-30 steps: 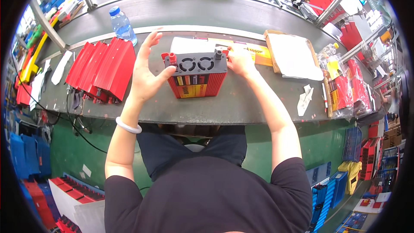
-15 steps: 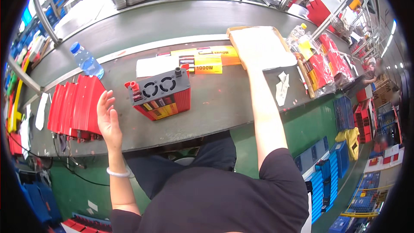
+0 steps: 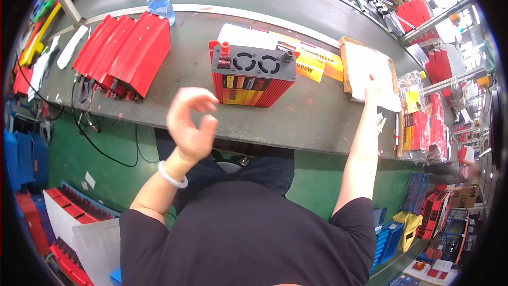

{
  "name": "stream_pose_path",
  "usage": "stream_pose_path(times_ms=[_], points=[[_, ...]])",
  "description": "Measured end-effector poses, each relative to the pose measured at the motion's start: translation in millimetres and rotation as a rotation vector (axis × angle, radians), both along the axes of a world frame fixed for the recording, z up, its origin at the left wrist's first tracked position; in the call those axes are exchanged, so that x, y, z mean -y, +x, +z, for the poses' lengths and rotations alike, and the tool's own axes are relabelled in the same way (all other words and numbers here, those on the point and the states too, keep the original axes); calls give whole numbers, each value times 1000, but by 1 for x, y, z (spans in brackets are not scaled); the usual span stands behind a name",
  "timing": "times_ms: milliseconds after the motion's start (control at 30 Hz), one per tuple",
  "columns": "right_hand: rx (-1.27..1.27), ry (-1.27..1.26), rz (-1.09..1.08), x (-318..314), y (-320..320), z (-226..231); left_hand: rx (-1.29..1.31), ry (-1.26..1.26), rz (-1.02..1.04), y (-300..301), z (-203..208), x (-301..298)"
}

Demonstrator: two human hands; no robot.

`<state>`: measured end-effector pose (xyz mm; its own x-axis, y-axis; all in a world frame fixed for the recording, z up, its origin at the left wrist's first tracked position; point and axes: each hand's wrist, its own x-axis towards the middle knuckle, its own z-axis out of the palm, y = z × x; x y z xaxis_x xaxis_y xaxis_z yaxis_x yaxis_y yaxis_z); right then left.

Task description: Cleaning, labeling, and bagging red power inverters on a factory assembly line.

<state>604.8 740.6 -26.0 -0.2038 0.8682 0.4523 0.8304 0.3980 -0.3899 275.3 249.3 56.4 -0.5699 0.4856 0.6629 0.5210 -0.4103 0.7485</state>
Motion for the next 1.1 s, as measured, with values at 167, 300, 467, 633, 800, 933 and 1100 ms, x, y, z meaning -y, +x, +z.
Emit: stream_pose_path(times_ms=[167,300,467,633,800,933,1100], points=[[-429,116,18,-12,16,2,-184,-233,-481,53,-11,-16],[-756,-141,46,48,-21,44,-94,-314,-661,90,-34,-60],[-555,-47,277,188,-54,69,302,-333,-591,131,-47,-134],[-236,44,430,300,-76,61,708,-324,-799,146,-50,-171],[-375,2,357,320,-71,52,939,-406,-687,143,-56,-154],[-392,-102,303,318,-66,48,1048,-331,-851,131,-49,-139],[-575,-178,377,326,-64,45,917,-390,-768,130,-56,-136]])
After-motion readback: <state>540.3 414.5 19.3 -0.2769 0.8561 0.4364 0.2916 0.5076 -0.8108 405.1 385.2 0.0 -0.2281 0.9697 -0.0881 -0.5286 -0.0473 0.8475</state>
